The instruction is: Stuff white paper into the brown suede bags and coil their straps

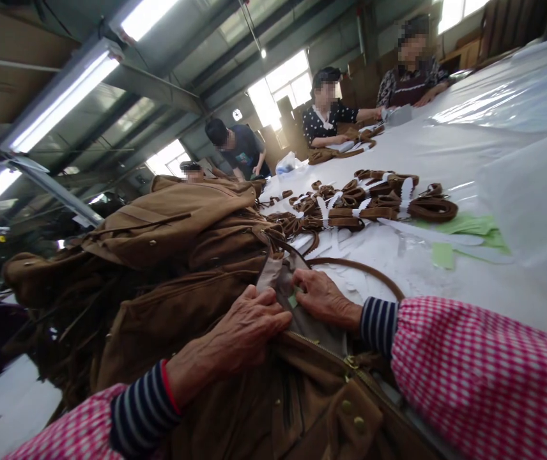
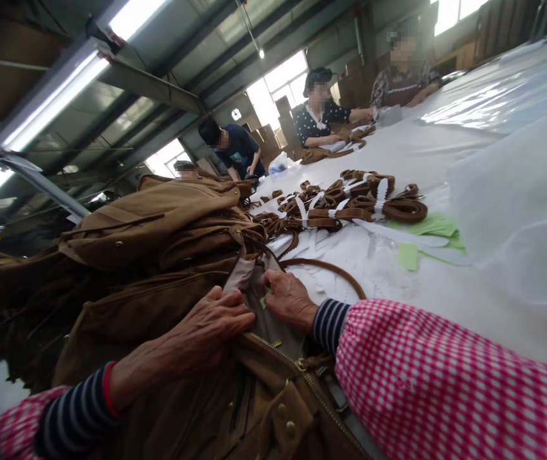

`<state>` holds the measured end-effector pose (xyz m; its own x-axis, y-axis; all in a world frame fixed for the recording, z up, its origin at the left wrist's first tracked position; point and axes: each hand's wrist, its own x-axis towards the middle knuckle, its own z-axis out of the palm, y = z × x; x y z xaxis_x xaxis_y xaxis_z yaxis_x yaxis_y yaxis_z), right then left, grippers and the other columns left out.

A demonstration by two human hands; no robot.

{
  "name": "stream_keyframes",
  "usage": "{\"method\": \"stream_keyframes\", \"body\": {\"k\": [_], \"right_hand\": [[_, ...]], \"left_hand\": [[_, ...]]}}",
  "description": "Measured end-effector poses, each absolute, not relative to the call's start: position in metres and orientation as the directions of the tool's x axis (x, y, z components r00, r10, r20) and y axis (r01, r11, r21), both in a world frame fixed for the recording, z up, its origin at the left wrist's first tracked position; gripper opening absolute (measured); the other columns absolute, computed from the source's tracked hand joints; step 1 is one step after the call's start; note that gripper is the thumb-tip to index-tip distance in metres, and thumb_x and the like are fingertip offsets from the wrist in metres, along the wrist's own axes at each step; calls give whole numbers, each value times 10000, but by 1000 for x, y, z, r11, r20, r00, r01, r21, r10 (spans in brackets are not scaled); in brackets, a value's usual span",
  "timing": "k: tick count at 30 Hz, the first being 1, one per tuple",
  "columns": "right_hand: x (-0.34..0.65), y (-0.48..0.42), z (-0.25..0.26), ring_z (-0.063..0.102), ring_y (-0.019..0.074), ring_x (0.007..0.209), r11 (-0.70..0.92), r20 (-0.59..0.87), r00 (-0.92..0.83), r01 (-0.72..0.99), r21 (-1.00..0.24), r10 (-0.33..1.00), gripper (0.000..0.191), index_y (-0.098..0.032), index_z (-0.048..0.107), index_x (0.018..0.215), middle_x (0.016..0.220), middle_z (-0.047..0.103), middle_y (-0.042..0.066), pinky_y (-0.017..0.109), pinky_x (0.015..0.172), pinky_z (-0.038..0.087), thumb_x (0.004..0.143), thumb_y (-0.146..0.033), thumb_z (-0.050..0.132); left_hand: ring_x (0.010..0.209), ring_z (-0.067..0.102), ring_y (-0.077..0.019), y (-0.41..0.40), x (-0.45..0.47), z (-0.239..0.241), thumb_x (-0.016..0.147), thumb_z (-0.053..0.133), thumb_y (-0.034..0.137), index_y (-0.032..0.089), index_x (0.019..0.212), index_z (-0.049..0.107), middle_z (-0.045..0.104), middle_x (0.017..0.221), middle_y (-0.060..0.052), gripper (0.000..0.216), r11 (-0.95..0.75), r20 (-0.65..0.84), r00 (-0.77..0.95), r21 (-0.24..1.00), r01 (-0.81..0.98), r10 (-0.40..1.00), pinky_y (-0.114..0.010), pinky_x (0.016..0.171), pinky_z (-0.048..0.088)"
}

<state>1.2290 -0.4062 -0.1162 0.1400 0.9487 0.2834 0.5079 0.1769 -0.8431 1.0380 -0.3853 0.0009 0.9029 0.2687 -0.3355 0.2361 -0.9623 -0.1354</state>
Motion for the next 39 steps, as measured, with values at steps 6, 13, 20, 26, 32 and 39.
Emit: {"method": "stream_keyframes", "body": {"k": [6, 13, 20, 26, 32, 39], "right_hand": [[1232, -405, -111, 482, 143, 652, 120, 244, 218, 464, -878, 945, 200, -162, 691, 828, 677, 570, -16, 249, 613, 297, 662, -83, 613], [1233, -403, -113, 501, 152, 660, 83, 219, 261, 447, -890, 940, 181, -161, 692, 831, 701, 610, 7, 263, 622, 305, 676, -122, 607], [1232, -400, -117, 594, 200, 812, 85, 218, 246, 459, -884, 944, 206, -169, 709, 871, 852, 703, 61, 273, 686, 367, 691, -162, 610], [1231, -401, -115, 589, 193, 780, 79, 207, 232, 464, -882, 950, 195, -175, 701, 862, 819, 694, 52, 275, 670, 359, 689, -169, 610], [1233, -400, -115, 559, 176, 741, 99, 213, 213, 446, -889, 954, 189, -188, 705, 849, 779, 666, 26, 273, 656, 337, 687, -164, 609], [1234, -402, -114, 511, 165, 701, 102, 207, 201, 434, -895, 958, 195, -179, 702, 859, 728, 610, 10, 273, 636, 316, 685, -166, 615]], "left_hand": [[1189, 486, -290, -382, 1052, 3, 760, 686, 237, 215, 1260, 535, 628, 1255, -57, 523, -947, -351, 893, -251, 200, 282, -465, 1067, 321], [1116, 516, -294, -383, 1069, -3, 783, 694, 266, 200, 1234, 559, 644, 1180, -69, 475, -929, -424, 840, -292, 228, 339, -473, 1029, 364], [1229, 469, -287, -389, 1040, -8, 861, 629, 190, 280, 1381, 496, 595, 1329, -32, 545, -927, -371, 872, -314, 205, 319, -496, 1111, 304], [1225, 460, -301, -393, 1052, -6, 870, 642, 196, 227, 1352, 513, 608, 1302, -61, 500, -919, -387, 878, -370, 132, 281, -485, 1081, 312], [1023, 503, -245, -394, 1058, -5, 922, 624, 219, 232, 1280, 578, 649, 1201, -38, 361, -924, -390, 872, -346, 161, 298, -431, 872, 353], [1046, 500, -226, -394, 1045, -10, 978, 579, 209, 248, 1322, 564, 649, 1236, -18, 347, -931, -357, 883, -309, 197, 305, -421, 939, 319]]}}
